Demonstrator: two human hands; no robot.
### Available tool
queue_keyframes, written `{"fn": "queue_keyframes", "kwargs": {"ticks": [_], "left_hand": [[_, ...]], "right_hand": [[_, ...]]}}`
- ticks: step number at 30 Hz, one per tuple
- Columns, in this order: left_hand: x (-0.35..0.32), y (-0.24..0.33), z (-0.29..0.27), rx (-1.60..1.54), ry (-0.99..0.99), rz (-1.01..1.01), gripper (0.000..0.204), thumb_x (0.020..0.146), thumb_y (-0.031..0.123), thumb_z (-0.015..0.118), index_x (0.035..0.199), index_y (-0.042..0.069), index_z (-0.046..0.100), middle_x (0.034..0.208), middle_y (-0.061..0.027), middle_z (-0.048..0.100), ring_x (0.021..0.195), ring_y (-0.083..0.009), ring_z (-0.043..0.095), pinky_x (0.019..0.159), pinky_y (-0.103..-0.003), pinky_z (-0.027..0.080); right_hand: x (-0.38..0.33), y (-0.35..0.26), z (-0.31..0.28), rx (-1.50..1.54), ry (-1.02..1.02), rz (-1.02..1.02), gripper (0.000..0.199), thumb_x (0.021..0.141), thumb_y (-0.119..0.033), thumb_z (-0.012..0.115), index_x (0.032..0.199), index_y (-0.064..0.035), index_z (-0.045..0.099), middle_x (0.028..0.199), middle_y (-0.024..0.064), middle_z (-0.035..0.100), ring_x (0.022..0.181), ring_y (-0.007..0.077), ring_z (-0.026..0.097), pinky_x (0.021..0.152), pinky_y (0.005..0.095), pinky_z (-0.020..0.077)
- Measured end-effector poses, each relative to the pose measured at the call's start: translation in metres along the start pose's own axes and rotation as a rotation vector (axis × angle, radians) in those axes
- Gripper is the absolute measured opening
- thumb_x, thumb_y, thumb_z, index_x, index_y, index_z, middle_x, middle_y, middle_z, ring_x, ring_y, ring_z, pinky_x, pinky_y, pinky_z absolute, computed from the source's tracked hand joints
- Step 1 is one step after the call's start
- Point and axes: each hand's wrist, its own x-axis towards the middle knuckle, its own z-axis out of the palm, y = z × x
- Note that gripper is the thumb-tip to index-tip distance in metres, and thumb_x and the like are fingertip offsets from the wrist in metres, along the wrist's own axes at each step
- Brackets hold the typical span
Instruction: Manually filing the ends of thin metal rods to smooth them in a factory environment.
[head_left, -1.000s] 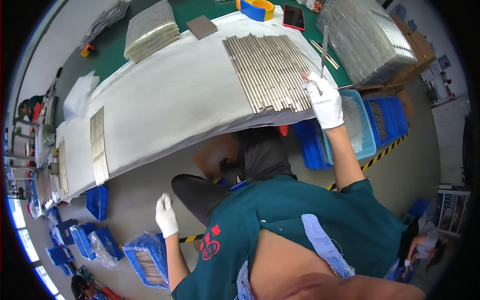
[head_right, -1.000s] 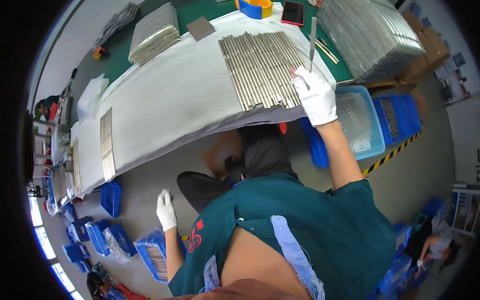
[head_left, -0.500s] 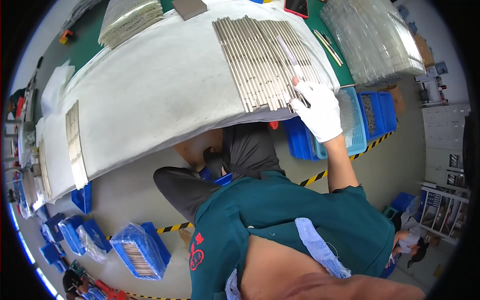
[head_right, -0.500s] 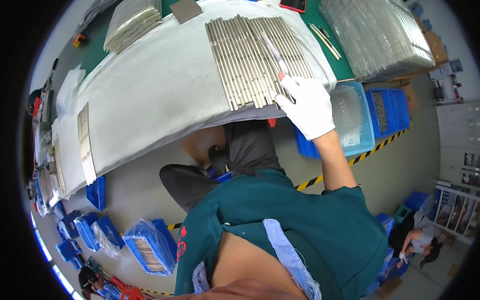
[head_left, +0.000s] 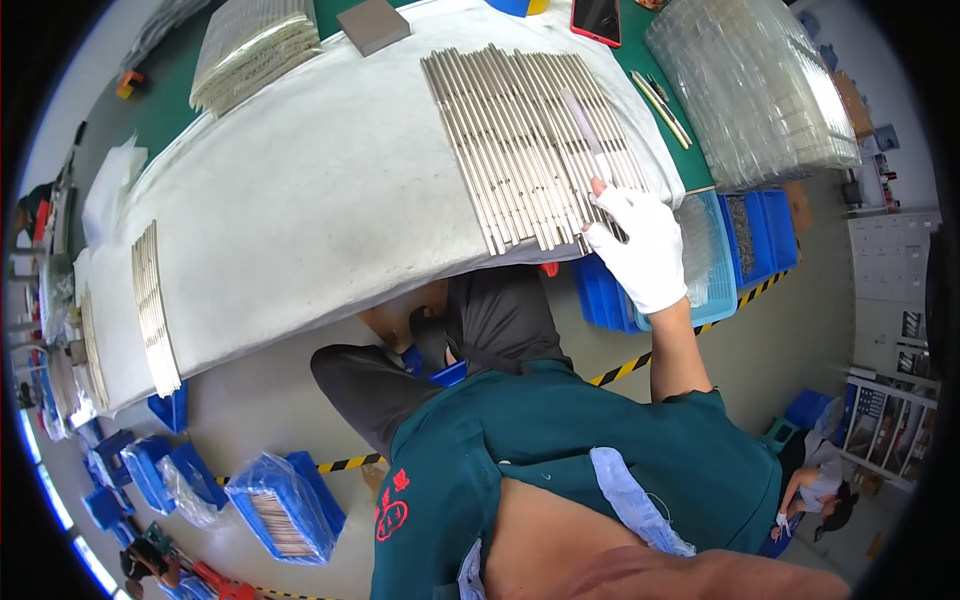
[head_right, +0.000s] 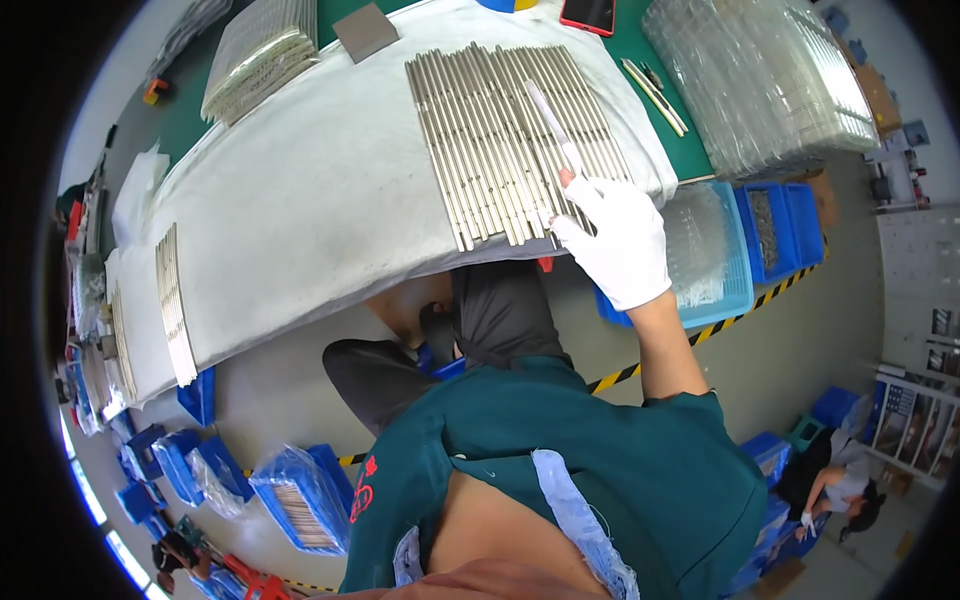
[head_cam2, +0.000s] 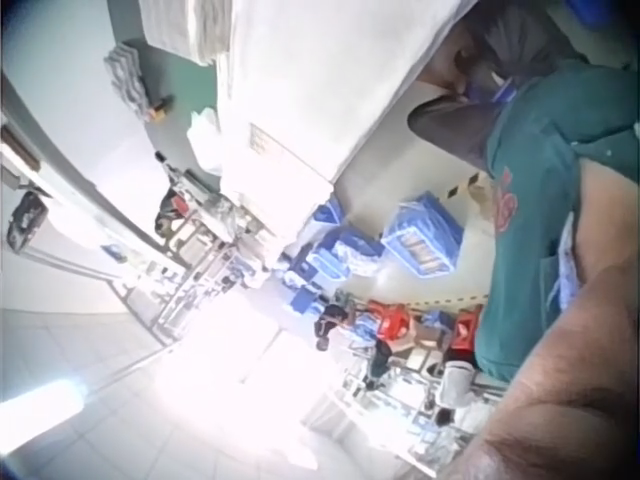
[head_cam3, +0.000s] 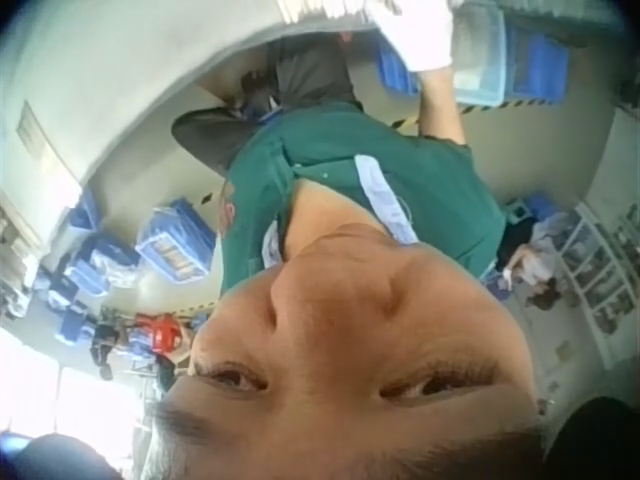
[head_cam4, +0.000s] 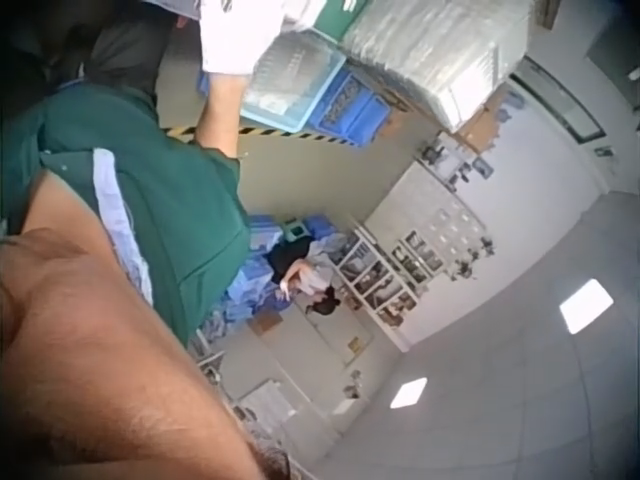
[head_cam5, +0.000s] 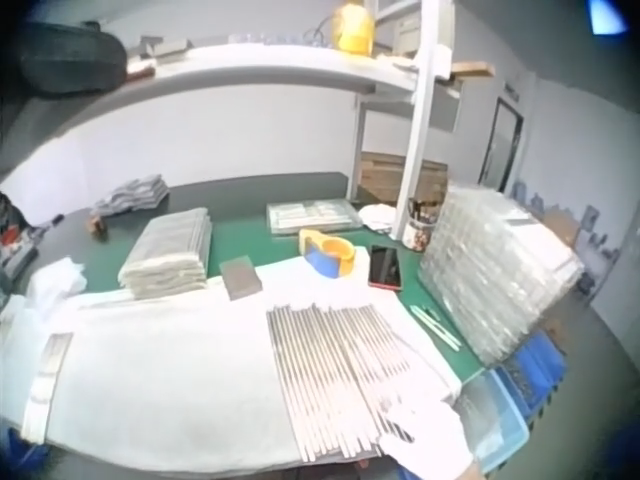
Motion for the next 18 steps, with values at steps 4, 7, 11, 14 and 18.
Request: {"fn": "queue_keyframes", "kwargs": {"ticks": [4,7,11,14,18], "left_hand": [[0.021,-0.005,-0.014,0.074,-0.061,-0.049,0.045,0.081,0.040,0.051,0.111,0.007,0.058,0.111,-0.0168,0.059,0.105,-0.0323,0.054,0.088,-0.040,0.042],[0.031,-0.008,-0.023,0.131,-0.105,-0.093,0.045,0.080,0.040,0.052,0.111,0.007,0.058,0.110,-0.0168,0.060,0.104,-0.0322,0.055,0.088,-0.040,0.043],[0.038,-0.014,-0.034,0.206,-0.158,-0.158,0.044,0.080,0.039,0.053,0.110,0.007,0.059,0.109,-0.0168,0.060,0.103,-0.0320,0.055,0.087,-0.040,0.043],[0.044,-0.018,-0.040,0.259,-0.198,-0.205,0.043,0.079,0.038,0.054,0.109,0.007,0.059,0.109,-0.0168,0.060,0.102,-0.0319,0.056,0.086,-0.040,0.043],[0.051,-0.023,-0.045,0.326,-0.251,-0.268,0.042,0.079,0.037,0.055,0.108,0.007,0.060,0.108,-0.0168,0.061,0.101,-0.0318,0.056,0.085,-0.040,0.044]], "right_hand": [[0.003,0.001,-0.002,0.035,0.028,-0.001,0.041,0.070,-0.020,0.070,0.111,-0.0118,0.063,0.087,0.0071,0.062,0.081,0.0237,0.059,0.074,0.0328,0.0471],[0.004,0.000,0.000,0.042,0.125,-0.008,0.039,0.070,-0.016,0.069,0.109,-0.0116,0.063,0.086,0.0067,0.062,0.080,0.0235,0.059,0.071,0.0324,0.0475],[0.006,-0.001,-0.001,0.042,0.149,-0.004,0.037,0.070,-0.014,0.069,0.107,-0.0117,0.065,0.086,0.0067,0.062,0.078,0.0234,0.059,0.070,0.0321,0.0477],[0.007,-0.002,0.000,0.042,0.163,-0.008,0.037,0.070,-0.014,0.068,0.106,-0.0112,0.065,0.085,0.0067,0.062,0.076,0.0234,0.059,0.069,0.0319,0.0477],[0.007,-0.001,-0.002,0.042,0.167,-0.009,0.036,0.070,-0.013,0.068,0.106,-0.0104,0.065,0.085,0.0069,0.062,0.076,0.0229,0.059,0.068,0.0316,0.0476]]}}
